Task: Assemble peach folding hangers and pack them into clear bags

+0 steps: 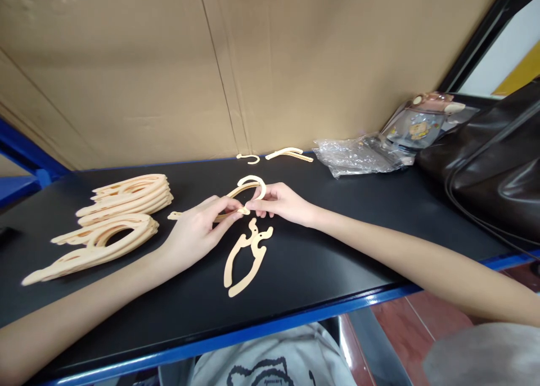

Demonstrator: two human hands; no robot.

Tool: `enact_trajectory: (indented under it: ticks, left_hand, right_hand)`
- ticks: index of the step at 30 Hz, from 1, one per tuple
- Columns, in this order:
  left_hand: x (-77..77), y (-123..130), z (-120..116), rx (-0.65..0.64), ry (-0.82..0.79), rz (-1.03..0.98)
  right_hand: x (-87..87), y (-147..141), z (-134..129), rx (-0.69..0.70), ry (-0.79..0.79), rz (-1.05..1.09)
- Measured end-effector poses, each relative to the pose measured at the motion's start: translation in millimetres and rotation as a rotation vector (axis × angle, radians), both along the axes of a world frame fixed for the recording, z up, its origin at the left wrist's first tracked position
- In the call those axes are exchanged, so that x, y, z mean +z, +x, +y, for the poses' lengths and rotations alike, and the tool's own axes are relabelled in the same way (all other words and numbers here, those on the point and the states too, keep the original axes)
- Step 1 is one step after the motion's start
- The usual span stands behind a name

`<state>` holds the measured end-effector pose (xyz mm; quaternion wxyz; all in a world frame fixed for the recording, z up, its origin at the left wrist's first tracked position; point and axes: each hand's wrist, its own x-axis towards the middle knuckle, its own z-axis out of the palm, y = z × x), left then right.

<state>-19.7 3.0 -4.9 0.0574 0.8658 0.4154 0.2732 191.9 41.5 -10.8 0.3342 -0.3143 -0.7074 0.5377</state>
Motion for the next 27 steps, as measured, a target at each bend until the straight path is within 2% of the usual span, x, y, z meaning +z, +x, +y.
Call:
enact_trajectory:
  ticks: [9, 15, 18, 23, 27]
  left_hand:
    - [0.0, 0.9, -1.0, 0.019, -0.105, -0.008]
    - [1.9, 1.6, -2.6, 0.017, -0.122, -0.025]
    - [3.6, 1.9, -2.8, -0.013, -0.093, 0.001]
    - [5.1, 2.4, -3.3, -0.033, -0.047, 0.039]
    - [6.5, 2.7, -3.6, -0.009, -0.113, -0.041]
  right_hand:
    - [4.1, 1.4, -2.8, 0.004, 0.055, -0.045]
    - [1.9, 0.2, -5.9, -0.017, 0.098, -0.050]
    - [2.0, -0.2, -8.0, -0.052, 0.194, -0.091]
    - [6.1, -1.8, -13.2, -0.133, 0.458, -0.230]
    - [9.0, -2.2, -15.4, -0.144, 0.488, -0.246]
